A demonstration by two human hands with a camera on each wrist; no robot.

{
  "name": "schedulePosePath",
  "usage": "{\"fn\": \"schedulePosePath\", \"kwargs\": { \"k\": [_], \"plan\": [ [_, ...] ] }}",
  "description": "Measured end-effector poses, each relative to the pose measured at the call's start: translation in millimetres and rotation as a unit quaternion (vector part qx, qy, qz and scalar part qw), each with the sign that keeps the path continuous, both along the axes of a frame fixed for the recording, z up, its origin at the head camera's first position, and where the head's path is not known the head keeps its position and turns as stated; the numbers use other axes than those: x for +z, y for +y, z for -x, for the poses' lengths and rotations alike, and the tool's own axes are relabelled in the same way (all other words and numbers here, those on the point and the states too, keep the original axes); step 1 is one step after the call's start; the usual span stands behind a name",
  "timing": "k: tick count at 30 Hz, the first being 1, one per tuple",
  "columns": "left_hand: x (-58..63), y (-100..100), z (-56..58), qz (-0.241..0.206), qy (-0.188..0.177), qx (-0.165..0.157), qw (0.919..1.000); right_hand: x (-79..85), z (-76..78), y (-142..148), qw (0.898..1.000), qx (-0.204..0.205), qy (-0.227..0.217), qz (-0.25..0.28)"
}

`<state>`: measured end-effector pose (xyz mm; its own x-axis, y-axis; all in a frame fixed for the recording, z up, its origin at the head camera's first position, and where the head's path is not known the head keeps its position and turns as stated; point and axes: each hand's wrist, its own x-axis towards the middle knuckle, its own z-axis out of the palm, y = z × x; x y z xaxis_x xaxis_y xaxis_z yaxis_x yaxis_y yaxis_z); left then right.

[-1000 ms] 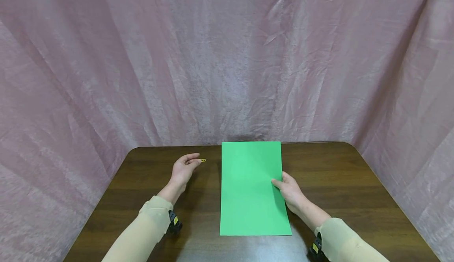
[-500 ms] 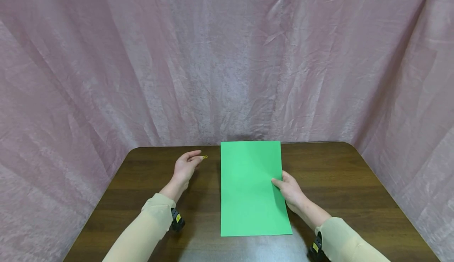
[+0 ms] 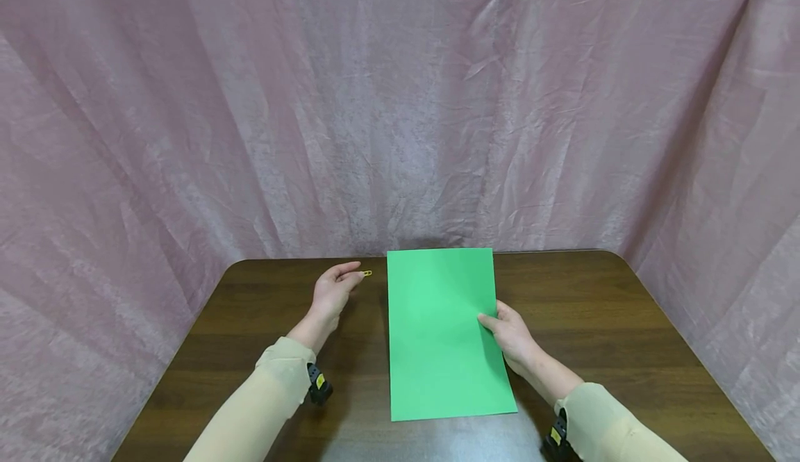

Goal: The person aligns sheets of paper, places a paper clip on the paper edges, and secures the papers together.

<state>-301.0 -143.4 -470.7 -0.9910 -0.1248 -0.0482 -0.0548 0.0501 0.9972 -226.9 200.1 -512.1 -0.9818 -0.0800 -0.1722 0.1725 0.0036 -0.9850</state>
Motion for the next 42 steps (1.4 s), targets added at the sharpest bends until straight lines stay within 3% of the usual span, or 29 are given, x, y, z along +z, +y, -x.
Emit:
{"fn": "schedulePosePath", "kwargs": {
  "k": [9,16,25,42],
  "plan": [
    [4.2,5,3.5,-0.004,-0.002,-0.005,1.0,-2.1,2.3,-1,1.0,-0.006,0.001,-0.004],
    [16.5,7,4.6,-0.011,-0.011,-0.031,0.9994,1.6,4.6,-3,1.0,-0.004,0.003,-0.007],
    [18.4,12,11.4,-0.001,0.0,-0.021,0.9998,4.4,6.4,-3,1.0,0.002,0.003,-0.002],
    [22.3,18,12.0,-0.019,0.012,-0.023,0.9995,7.4,5.2,-6,1.0,0.006,0.001,0.0]
  ]
}}
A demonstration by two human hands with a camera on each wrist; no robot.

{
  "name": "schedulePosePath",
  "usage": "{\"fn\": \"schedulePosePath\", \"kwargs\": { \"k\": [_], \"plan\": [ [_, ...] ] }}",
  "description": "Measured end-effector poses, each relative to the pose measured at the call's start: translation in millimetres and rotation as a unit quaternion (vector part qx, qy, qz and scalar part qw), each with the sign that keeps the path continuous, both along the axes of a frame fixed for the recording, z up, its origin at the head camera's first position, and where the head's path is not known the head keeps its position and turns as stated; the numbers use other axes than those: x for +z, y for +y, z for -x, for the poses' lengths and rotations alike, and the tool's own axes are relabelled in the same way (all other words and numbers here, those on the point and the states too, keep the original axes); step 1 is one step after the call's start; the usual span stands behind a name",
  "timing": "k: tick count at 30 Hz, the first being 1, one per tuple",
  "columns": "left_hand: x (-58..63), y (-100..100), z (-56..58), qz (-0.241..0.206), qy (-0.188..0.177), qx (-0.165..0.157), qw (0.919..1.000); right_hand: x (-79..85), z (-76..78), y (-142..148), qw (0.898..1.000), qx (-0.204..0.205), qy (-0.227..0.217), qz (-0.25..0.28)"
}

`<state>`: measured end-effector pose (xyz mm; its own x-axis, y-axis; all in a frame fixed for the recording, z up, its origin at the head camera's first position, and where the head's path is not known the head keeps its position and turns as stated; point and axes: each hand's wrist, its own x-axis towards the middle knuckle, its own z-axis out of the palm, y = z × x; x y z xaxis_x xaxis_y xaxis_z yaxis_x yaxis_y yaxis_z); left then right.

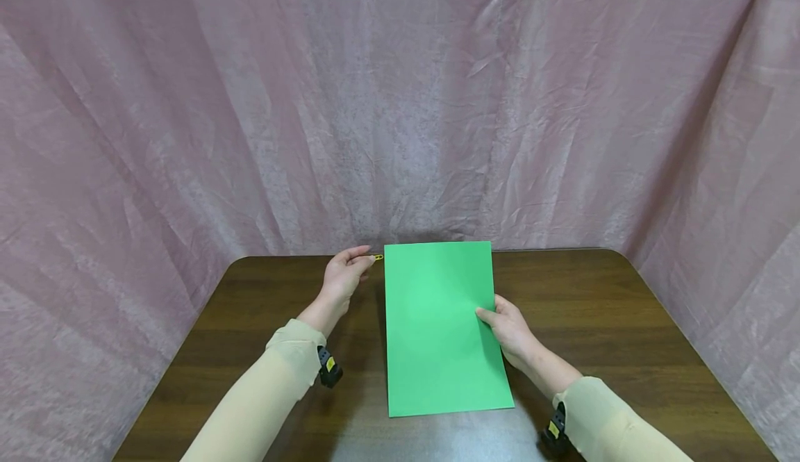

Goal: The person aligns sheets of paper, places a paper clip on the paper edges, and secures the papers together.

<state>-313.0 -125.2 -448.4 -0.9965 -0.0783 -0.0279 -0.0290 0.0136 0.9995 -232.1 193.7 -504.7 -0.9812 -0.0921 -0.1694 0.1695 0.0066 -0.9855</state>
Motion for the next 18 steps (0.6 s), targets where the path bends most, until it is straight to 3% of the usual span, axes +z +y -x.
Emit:
{"fn": "schedulePosePath", "kwargs": {
  "k": [18],
  "plan": [
    [1.8,2.5,1.1,-0.011,0.001,-0.002,0.9999,0.2,-1.3,-0.6,1.0,0.004,0.003,0.003]
  ]
}}
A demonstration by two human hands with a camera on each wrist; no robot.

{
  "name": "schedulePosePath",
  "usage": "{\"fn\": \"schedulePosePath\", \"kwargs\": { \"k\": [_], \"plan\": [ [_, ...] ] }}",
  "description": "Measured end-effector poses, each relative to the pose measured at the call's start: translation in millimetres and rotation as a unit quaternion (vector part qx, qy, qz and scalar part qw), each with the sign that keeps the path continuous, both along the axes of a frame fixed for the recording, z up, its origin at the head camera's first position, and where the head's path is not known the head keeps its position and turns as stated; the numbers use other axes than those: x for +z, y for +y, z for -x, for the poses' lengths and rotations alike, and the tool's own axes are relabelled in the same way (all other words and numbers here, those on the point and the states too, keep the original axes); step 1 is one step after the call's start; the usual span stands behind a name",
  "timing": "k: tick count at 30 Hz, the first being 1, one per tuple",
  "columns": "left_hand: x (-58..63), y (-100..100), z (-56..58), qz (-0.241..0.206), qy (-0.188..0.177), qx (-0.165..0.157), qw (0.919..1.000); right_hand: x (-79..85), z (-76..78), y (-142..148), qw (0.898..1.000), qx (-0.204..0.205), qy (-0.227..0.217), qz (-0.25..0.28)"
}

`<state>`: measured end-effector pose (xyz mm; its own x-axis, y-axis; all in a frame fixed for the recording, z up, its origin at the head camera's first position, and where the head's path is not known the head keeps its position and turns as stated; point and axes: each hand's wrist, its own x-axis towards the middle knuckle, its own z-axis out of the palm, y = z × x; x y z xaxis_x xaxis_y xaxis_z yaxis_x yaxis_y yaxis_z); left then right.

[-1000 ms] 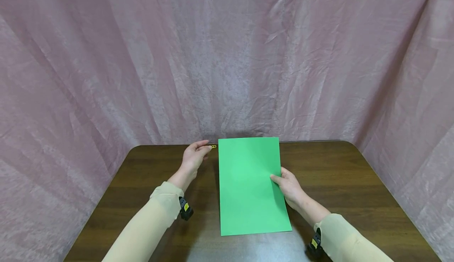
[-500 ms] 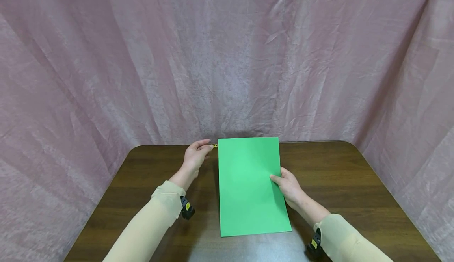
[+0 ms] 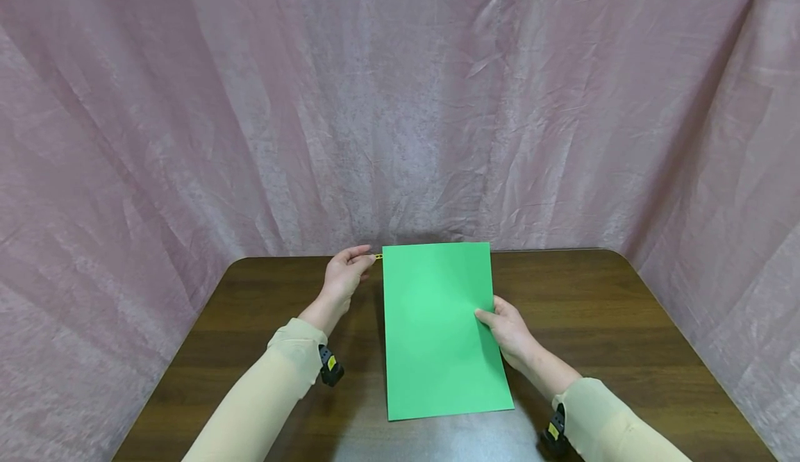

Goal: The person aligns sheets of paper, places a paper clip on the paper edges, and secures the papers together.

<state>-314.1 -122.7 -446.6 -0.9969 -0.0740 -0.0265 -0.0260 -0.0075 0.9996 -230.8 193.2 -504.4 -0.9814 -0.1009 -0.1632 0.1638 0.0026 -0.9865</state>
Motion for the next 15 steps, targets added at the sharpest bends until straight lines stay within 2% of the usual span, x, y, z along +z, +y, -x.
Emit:
{"fn": "schedulePosePath", "kwargs": {
  "k": [15],
  "plan": [
    [0.4,0.6,-1.2,0.004,-0.002,0.003,1.0,-5.1,1.5,-1.7,1.0,0.0,0.001,-0.003]
  ]
}}
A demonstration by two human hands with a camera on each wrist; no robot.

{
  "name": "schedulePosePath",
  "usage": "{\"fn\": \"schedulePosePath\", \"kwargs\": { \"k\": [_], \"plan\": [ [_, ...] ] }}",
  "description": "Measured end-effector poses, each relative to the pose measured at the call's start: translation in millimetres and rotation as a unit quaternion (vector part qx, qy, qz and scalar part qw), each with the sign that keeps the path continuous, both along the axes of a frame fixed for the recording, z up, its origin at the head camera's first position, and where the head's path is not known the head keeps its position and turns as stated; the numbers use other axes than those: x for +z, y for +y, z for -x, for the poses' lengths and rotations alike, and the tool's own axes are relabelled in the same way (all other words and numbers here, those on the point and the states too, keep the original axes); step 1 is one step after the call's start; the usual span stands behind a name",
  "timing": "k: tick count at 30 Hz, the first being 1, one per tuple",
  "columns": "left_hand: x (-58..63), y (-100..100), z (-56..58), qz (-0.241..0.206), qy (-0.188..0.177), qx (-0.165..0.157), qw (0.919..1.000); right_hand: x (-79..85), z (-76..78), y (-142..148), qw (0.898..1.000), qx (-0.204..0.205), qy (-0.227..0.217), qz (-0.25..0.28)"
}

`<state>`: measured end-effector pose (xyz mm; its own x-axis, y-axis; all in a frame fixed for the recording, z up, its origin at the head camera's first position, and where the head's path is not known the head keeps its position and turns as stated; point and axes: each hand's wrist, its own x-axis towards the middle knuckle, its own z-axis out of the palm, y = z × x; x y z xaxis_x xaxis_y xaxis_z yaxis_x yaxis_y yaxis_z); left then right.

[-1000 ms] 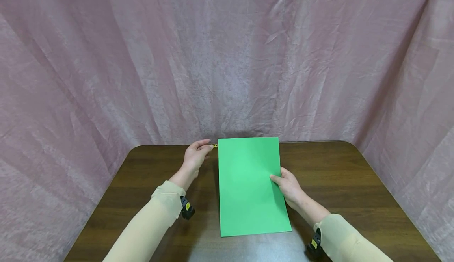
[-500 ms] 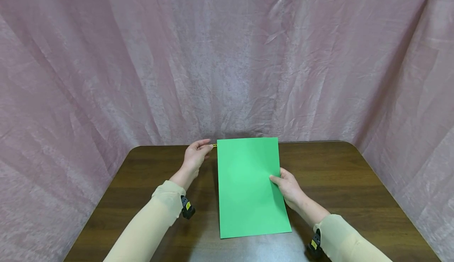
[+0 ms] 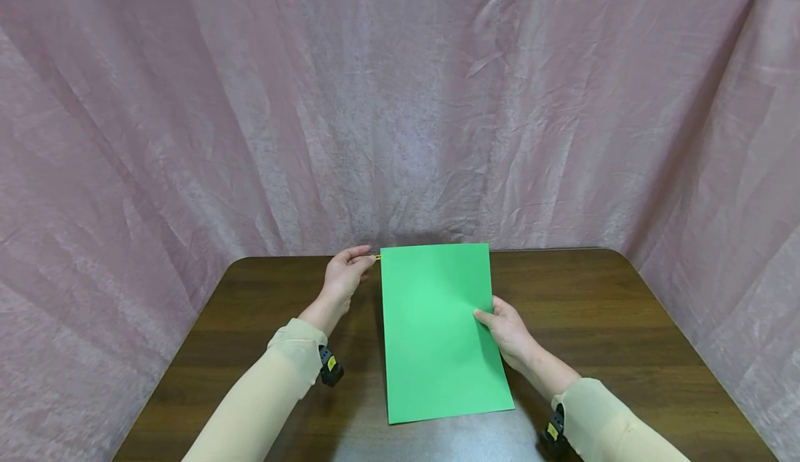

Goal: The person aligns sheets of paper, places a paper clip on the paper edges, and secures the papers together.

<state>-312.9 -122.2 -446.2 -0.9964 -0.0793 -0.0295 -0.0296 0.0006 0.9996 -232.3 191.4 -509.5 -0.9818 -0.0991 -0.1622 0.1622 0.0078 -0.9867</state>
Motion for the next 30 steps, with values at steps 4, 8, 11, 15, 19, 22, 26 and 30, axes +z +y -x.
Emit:
{"fn": "schedulePosePath", "kwargs": {
  "k": [4,8,11,15,19,22,26,30],
  "plan": [
    [-0.9,0.8,0.5,-0.003,0.003,0.003,1.0,-0.6,-0.1,0.0,1.0,0.003,0.001,-0.001],
    [-1.3,0.5,1.7,0.01,0.002,0.005,0.9999,-0.4,-0.6,0.0,1.0,0.003,0.002,-0.003],
    [-0.8,0.0,1.9,0.013,-0.001,0.003,0.9999,-0.7,-0.8,0.3,1.0,0.004,0.004,-0.002],
    [0.5,0.5,1.0,0.014,-0.005,0.0,0.9999,-0.4,-0.8,0.7,1.0,0.006,0.006,-0.001],
    [0.3,0.6,0.9,0.016,-0.006,-0.001,0.9998,0.0,-0.8,0.4,1.0,0.005,0.004,-0.007],
    [0.0,0.4,1.0,0.017,-0.005,-0.002,0.9998,-0.5,-0.8,-0.1,1.0,0.001,-0.001,-0.007],
    [0.0,0.7,0.8,0.019,-0.005,-0.002,0.9998,-1.0,-1.1,-0.3,1.0,-0.002,-0.002,-0.004],
    [-0.3,1.1,0.9,0.021,-0.004,-0.003,0.9998,-1.5,-1.3,-0.3,1.0,-0.003,-0.002,-0.005]
  ]
}}
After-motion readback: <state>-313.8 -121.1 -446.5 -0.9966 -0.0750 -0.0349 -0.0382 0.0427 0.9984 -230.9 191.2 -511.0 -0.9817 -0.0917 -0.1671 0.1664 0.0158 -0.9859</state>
